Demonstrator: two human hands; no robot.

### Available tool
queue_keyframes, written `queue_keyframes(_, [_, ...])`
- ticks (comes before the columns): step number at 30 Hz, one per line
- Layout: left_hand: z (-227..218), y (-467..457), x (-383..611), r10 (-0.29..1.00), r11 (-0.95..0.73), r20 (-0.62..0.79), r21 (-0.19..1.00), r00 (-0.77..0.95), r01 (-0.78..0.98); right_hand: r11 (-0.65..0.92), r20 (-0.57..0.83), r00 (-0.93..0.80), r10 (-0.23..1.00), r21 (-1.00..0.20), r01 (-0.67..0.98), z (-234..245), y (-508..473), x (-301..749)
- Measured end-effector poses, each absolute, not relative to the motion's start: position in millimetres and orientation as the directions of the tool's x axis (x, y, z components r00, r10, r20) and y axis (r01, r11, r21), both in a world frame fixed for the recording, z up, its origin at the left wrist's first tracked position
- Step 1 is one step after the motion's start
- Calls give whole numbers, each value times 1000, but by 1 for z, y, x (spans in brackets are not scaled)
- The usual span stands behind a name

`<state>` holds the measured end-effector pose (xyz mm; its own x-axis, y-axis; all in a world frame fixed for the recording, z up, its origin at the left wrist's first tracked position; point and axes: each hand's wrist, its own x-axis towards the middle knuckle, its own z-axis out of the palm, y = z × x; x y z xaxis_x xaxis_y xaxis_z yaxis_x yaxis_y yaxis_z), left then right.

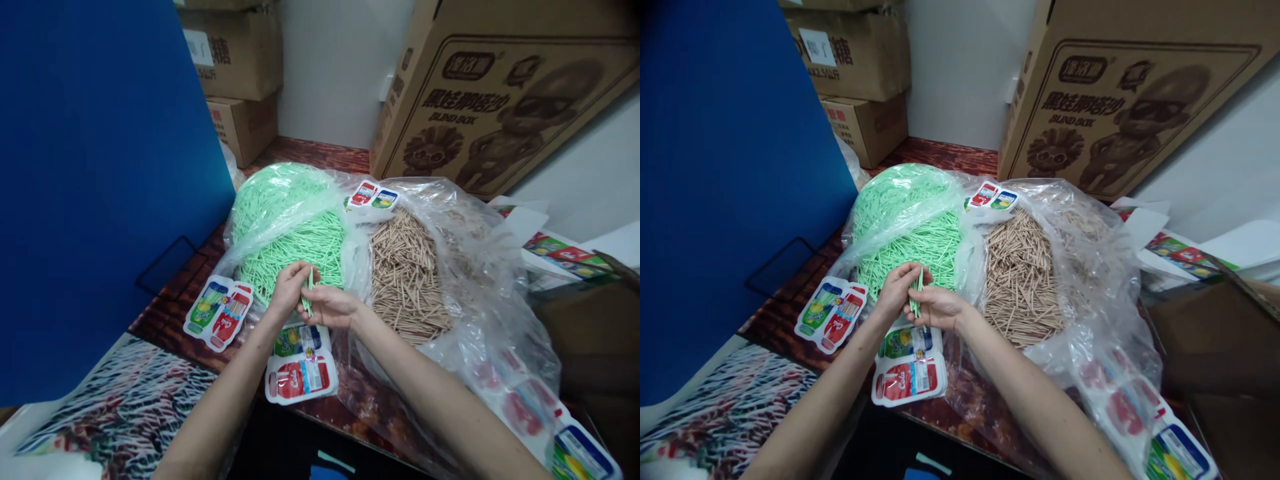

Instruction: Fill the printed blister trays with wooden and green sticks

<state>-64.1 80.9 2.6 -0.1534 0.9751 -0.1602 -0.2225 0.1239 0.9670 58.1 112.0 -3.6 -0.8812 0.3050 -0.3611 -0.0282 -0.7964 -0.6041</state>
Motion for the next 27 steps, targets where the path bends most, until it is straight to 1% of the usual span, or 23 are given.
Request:
queue_keyframes(3, [5,76,-66,978,185,-198,969,-69,-161,-817,-321,-884,339,-566,-108,-7,100,60])
queue_keyframes(6, [5,74,-68,983,177,-182,975,-25,-136,-825,-277,-898,341,-547,-144,-7,90,66])
queue_keyframes(11, [7,69,-69,979,141,-145,989,141,35,-827,-287,-883,372,-534,-175,-7,80,75])
queue_keyframes(13, [11,66,-68,981,80,-83,997,177,20,-786,-292,-853,432,-586,-197,-6,75,78])
queue_keyframes(15, [16,60,-65,989,10,-4,999,149,-40,-709,-302,-803,514,-676,-201,-4,66,82])
queue_keyframes(17, [22,51,-61,992,-49,57,996,113,-76,-565,-284,-720,633,-806,-179,-1,53,88])
queue_keyframes(19, [25,40,-58,987,-94,99,995,125,-42,-344,-212,-599,772,-932,-114,0,35,98])
queue_keyframes(21, [24,27,-59,984,-130,120,989,132,72,-145,-118,-465,877,-989,-22,-5,15,110])
queue_keyframes(22, [22,21,-60,986,-144,128,977,104,156,-95,-93,-405,910,-995,15,-10,6,115])
queue_keyframes(23, [18,14,-63,989,-146,135,957,59,250,-79,-89,-356,930,-996,42,-17,-2,121])
queue_keyframes(25, [7,1,-70,990,-107,135,889,-31,445,-98,-121,-304,945,-991,90,-31,-16,129])
queue_keyframes(27, [-5,-11,-76,992,-63,117,787,-48,614,-107,-144,-287,947,-985,139,-44,-24,133])
